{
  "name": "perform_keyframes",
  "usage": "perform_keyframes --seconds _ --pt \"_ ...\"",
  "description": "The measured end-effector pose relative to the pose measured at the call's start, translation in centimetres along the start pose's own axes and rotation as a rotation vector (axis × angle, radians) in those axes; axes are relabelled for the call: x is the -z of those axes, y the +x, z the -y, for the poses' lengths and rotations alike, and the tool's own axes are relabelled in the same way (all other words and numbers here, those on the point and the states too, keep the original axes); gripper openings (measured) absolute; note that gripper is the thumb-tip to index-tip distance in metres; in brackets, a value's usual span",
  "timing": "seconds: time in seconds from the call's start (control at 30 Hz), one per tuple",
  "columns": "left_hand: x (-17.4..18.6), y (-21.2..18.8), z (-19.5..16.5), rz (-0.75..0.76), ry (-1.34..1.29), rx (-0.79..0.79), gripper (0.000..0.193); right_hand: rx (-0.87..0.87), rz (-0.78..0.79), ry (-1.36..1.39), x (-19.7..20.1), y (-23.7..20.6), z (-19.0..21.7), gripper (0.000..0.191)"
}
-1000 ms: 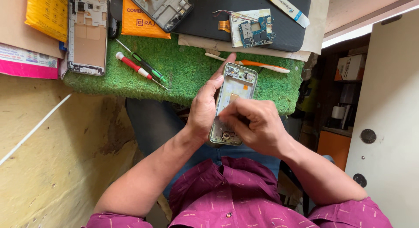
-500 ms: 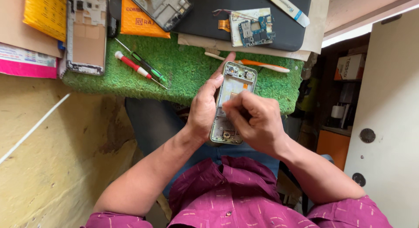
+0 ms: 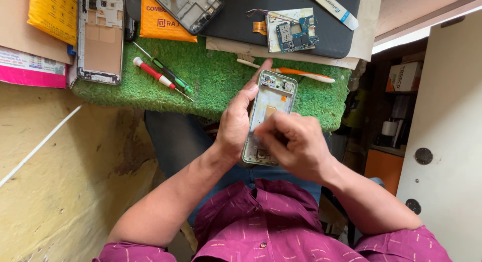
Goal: The person holds a disassembled phone frame and sprays cleaning liquid onto it, then scrubs the frame with a brush. They then pick up a small flex component and press and fit it into the bottom of the phone frame, working it into place with their fingers.
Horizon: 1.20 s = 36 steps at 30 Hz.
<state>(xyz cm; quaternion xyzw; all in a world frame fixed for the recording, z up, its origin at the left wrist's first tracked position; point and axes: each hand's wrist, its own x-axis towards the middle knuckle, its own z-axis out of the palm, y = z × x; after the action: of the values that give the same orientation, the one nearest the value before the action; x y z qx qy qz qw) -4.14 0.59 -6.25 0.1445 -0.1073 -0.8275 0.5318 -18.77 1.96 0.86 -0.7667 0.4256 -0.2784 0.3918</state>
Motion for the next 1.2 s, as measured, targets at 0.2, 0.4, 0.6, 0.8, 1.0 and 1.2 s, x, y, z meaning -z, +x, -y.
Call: perform_keyframes --seconds 0.2,0.4,0.6,0.8,1.0,1.2 --pt "-0.17 -0.06 -0.06 -0.075 0.089 -0.01 0.06 -0.14 0.004 0.014 0.19 0.14 -0.13 0.008" --pt "-0.07 0.12 -0.45 0.052 -0.076 0.027 0.054 -0.026 0.013 -0.026 -0.22 -0.31 0.23 0.008" --pt "0.01 -0.01 0.06 -0.058 0.051 0.001 0.059 -0.102 -0.065 -0.033 -0.24 0.04 0.07 0.008" --pt "0.02 0.01 -0.21 -0.108 -0.003 0.052 0.059 0.03 0.032 0.008 -0.01 -0.29 0.16 0.008" --pt "0.1 0.03 0.08 -0.057 0.023 -0.002 0.058 -0.068 -0.069 -0.045 -0.25 0.0 0.09 0.008" --pt "0.2 0.1 -0.08 -0.116 0.035 0.028 0.058 -0.006 0.01 -0.014 -0.22 -0.27 0.36 0.008"
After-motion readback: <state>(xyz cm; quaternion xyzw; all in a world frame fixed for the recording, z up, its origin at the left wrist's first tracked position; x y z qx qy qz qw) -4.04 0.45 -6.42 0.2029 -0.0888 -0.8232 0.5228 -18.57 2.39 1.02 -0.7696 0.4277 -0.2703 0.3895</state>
